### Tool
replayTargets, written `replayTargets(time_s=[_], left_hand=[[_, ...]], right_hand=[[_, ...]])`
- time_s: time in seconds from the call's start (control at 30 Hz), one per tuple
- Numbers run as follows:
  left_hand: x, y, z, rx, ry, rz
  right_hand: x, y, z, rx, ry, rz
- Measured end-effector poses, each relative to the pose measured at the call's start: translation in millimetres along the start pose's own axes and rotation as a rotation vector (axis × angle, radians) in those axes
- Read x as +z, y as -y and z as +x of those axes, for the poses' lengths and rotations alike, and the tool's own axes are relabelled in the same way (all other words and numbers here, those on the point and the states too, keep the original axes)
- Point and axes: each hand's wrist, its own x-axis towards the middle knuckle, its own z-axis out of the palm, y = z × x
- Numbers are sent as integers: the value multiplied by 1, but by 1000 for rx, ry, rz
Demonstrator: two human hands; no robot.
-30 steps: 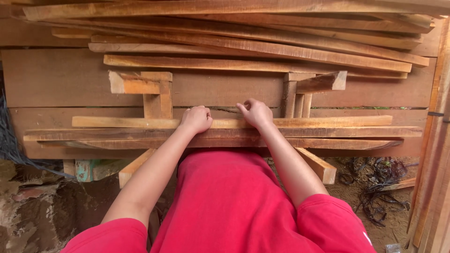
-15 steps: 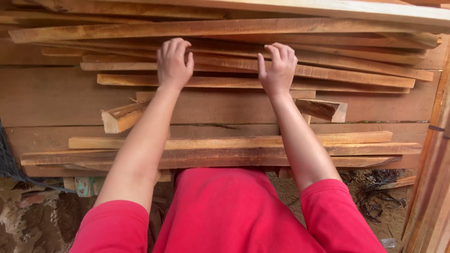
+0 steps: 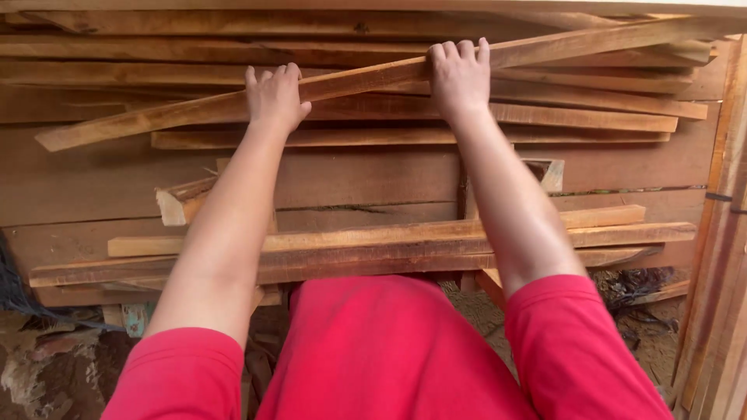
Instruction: The person is sorting and stacking thin wood planks from a large pile onto a wooden jig or rack.
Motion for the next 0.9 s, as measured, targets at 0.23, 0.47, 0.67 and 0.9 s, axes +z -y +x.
replayTargets(time_s=[0.23, 0.47, 0.67, 0.9], left_hand=[[-88, 13, -53, 50, 210, -15], [-149, 6, -113, 321, -113, -2], [-178, -32, -171, 451, -77, -51], [-164, -33, -220, 377, 306, -237]], right_hand=[[-74, -28, -37, -294, -124, 192], [-171, -27, -96, -389, -204, 121], [-205, -17, -137, -382, -45, 144], [-208, 13, -194, -381, 157, 412]])
